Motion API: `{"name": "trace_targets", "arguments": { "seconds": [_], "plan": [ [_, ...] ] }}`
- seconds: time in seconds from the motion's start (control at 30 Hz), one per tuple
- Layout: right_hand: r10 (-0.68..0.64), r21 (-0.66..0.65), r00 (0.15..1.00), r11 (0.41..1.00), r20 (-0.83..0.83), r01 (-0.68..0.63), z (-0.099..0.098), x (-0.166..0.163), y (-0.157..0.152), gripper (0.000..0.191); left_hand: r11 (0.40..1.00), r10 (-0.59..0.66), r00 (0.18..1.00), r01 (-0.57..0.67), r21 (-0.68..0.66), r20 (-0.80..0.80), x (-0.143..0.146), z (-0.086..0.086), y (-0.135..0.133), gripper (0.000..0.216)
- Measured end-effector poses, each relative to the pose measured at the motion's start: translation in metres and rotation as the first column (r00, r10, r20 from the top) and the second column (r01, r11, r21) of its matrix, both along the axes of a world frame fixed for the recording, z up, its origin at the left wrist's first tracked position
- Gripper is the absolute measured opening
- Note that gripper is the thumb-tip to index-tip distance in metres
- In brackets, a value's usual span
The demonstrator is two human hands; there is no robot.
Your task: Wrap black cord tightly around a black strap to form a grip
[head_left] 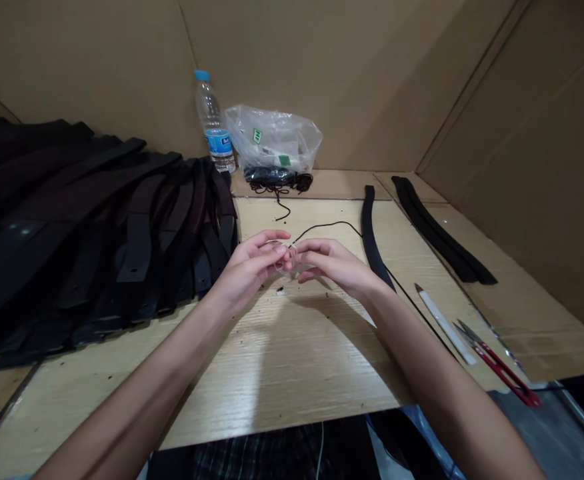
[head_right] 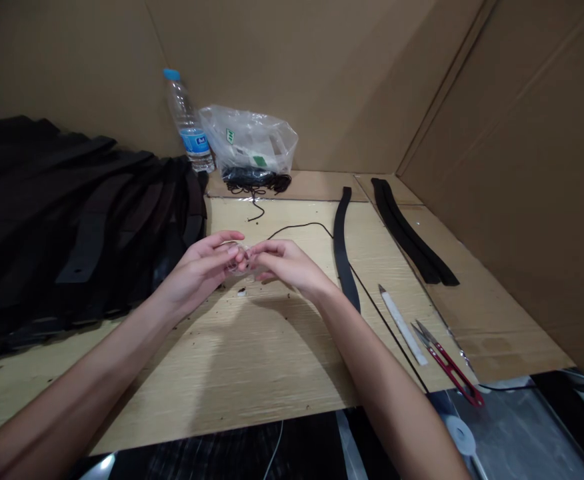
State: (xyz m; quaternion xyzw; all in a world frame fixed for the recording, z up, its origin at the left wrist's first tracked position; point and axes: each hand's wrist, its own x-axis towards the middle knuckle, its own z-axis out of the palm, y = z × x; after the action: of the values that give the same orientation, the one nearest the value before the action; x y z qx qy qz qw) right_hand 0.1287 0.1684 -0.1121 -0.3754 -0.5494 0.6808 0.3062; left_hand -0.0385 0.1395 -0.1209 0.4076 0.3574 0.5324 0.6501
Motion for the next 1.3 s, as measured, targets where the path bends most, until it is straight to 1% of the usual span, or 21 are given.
{"name": "trace_targets", "arguments": {
  "seconds": [0.07, 0.1, 0.23, 0.3, 0.4, 0.43, 0.5, 0.6, 0.67, 0.73, 0.77, 0.83, 0.93, 1.03, 1.13, 1.2, 1.23, 1.3],
  "plan": [
    [-0.044, -0.04, 0.998, 0.998, -0.038, 0.043, -0.001, 0.001, 0.001, 0.005, 1.0, 0.004, 1.0, -0.004, 0.01, 0.003, 0.0, 0.0, 0.0, 0.023],
    [-0.048, -0.061, 0.996, 0.997, -0.072, 0.044, -0.002, 0.001, 0.002, 0.006, 1.0, 0.004, 1.0, -0.004, 0.011, 0.007, 0.0, 0.0, 0.0, 0.023],
    [0.001, -0.123, 0.969, 0.992, -0.246, -0.033, -0.007, -0.001, 0.003, 0.008, 1.0, 0.005, 0.999, -0.004, -0.015, 0.046, 0.0, 0.001, 0.001, 0.022],
    [-0.015, -0.172, 0.949, 0.984, -0.315, -0.042, -0.009, -0.003, 0.004, 0.01, 1.0, 0.012, 0.997, -0.01, -0.03, 0.075, 0.0, 0.002, 0.001, 0.021],
    [-0.054, -0.236, 0.932, 0.971, -0.359, -0.035, -0.01, -0.007, 0.004, 0.016, 0.999, 0.023, 0.993, -0.019, -0.031, 0.12, 0.001, 0.003, 0.001, 0.02],
    [-0.048, -0.229, 0.932, 0.973, -0.36, -0.039, -0.01, -0.008, 0.004, 0.017, 0.999, 0.022, 0.991, -0.019, -0.026, 0.13, 0.001, 0.004, 0.001, 0.02],
    [-0.016, -0.165, 0.943, 0.985, -0.334, -0.042, -0.01, -0.008, 0.003, 0.016, 1.0, 0.017, 0.99, -0.016, -0.011, 0.138, 0.001, 0.004, 0.001, 0.021],
    [0.01, -0.028, 0.979, 0.999, -0.206, -0.016, -0.009, -0.007, 0.001, 0.004, 1.0, 0.01, 0.992, -0.011, 0.004, 0.123, 0.001, 0.003, 0.0, 0.022],
    [0.033, 0.033, 0.993, 0.999, -0.11, -0.03, -0.008, -0.005, 0.001, 0.007, 1.0, 0.007, 0.994, -0.008, 0.002, 0.111, 0.001, 0.004, 0.0, 0.023],
    [0.063, 0.064, 0.996, 0.996, -0.057, -0.059, -0.008, -0.004, 0.001, 0.007, 1.0, 0.002, 0.995, -0.002, 0.001, 0.103, 0.001, 0.005, -0.001, 0.024],
    [0.078, 0.068, 0.995, 0.995, -0.062, -0.074, -0.007, -0.003, 0.001, 0.01, 1.0, -0.001, 0.995, 0.0, 0.002, 0.102, 0.0, 0.006, -0.001, 0.024],
    [0.094, 0.052, 0.987, 0.995, -0.132, -0.088, -0.007, -0.003, 0.001, 0.015, 1.0, 0.006, 0.993, -0.006, -0.004, 0.115, 0.0, 0.009, -0.002, 0.024],
    [0.109, 0.019, 0.963, 0.994, -0.246, -0.108, -0.004, -0.004, 0.0, 0.011, 1.0, 0.022, 0.992, -0.019, -0.023, 0.125, 0.0, 0.013, -0.002, 0.02],
    [0.089, 0.019, 0.966, 0.996, -0.242, -0.087, 0.001, -0.008, -0.005, 0.01, 0.999, 0.017, 0.994, -0.014, -0.033, 0.104, -0.001, 0.016, -0.002, 0.015],
    [0.071, 0.054, 0.956, 0.997, -0.284, -0.059, 0.005, -0.009, -0.009, 0.013, 1.0, 0.02, 0.997, -0.018, -0.021, 0.076, -0.002, 0.018, -0.003, 0.015],
    [0.051, 0.079, 0.947, 0.997, -0.316, -0.027, 0.006, -0.005, -0.008, 0.02, 0.999, 0.039, 0.998, -0.039, 0.002, 0.043, -0.003, 0.02, -0.003, 0.014],
    [0.019, 0.082, 0.944, 0.997, -0.33, 0.009, 0.007, -0.001, -0.006, 0.026, 0.998, 0.058, 0.998, -0.059, 0.019, 0.03, -0.005, 0.02, -0.003, 0.013],
    [-0.091, 0.058, 0.928, 0.991, -0.36, 0.12, 0.009, 0.007, -0.002, 0.036, 0.992, 0.111, 0.994, -0.112, 0.064, 0.015, -0.008, 0.022, -0.002, 0.012]
  ]
}}
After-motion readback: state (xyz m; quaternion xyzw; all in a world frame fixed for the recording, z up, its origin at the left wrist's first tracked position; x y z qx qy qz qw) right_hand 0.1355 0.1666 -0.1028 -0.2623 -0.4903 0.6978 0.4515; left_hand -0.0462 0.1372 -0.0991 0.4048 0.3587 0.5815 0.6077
